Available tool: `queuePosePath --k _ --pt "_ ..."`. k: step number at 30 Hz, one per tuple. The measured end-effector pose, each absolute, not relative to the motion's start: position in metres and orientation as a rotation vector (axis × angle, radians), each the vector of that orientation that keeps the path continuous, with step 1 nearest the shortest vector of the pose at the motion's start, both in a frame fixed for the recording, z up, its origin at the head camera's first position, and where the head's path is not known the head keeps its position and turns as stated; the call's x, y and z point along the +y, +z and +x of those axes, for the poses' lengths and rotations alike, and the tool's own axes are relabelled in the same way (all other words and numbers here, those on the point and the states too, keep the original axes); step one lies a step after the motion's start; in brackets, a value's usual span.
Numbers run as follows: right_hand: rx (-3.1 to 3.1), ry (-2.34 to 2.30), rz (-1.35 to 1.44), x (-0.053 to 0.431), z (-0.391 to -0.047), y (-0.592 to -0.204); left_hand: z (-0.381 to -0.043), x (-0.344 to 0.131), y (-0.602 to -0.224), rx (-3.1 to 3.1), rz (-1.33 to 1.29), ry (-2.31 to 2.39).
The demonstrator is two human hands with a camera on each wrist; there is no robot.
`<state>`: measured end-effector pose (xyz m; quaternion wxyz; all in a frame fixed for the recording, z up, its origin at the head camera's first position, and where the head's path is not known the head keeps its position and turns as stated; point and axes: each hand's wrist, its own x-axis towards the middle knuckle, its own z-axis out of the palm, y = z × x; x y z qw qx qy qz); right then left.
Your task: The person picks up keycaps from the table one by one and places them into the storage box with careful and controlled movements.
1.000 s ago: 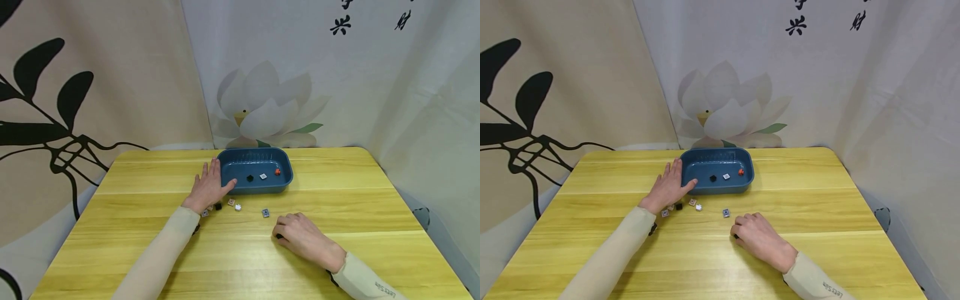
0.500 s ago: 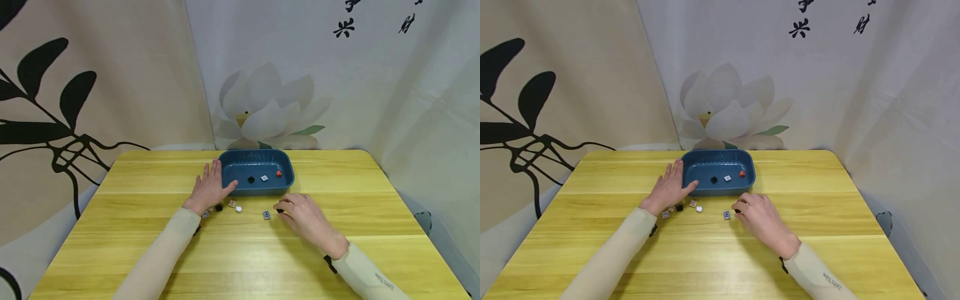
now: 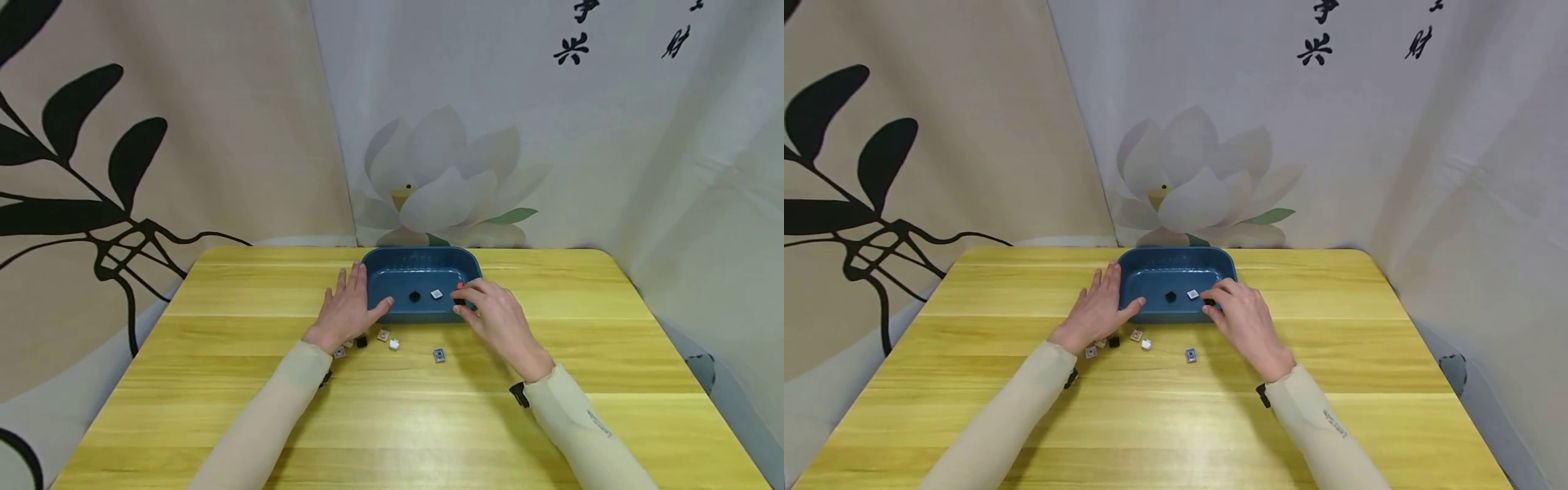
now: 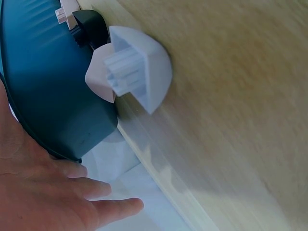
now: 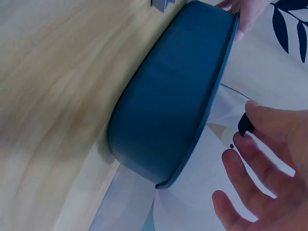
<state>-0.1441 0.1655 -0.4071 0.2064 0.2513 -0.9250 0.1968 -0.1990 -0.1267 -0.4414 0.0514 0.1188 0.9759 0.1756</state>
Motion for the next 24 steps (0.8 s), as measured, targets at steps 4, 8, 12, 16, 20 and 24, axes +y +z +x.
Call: queuePosePath --k 4,8,12,16,20,24 --pt "-2.578 0.549 0.693 0.165 -0.150 -0.410 -0.198 -0.127 -0.442 2.972 0.357 0.542" --pt "-2.595 0.547 0.667 0.163 -0.155 -0.410 -0.199 -0.127 -0.443 2.975 0.359 0.538" --pt "-2.638 0.502 0.634 0.162 -0.162 -0.412 -0.199 -0.128 -0.443 2.976 0.351 0.527" --pt "-2.663 0.417 0.622 0.160 -0.172 -0.416 -0.198 -0.128 -0.442 2.969 0.347 0.538" --pt "-2.669 0.337 0.628 0.158 -0.181 -0.420 -0.198 -0.128 -0.441 2.965 0.354 0.554" --pt "-2.711 0.299 0.622 0.156 -0.186 -0.421 -0.199 -0.128 -0.442 2.967 0.356 0.556"
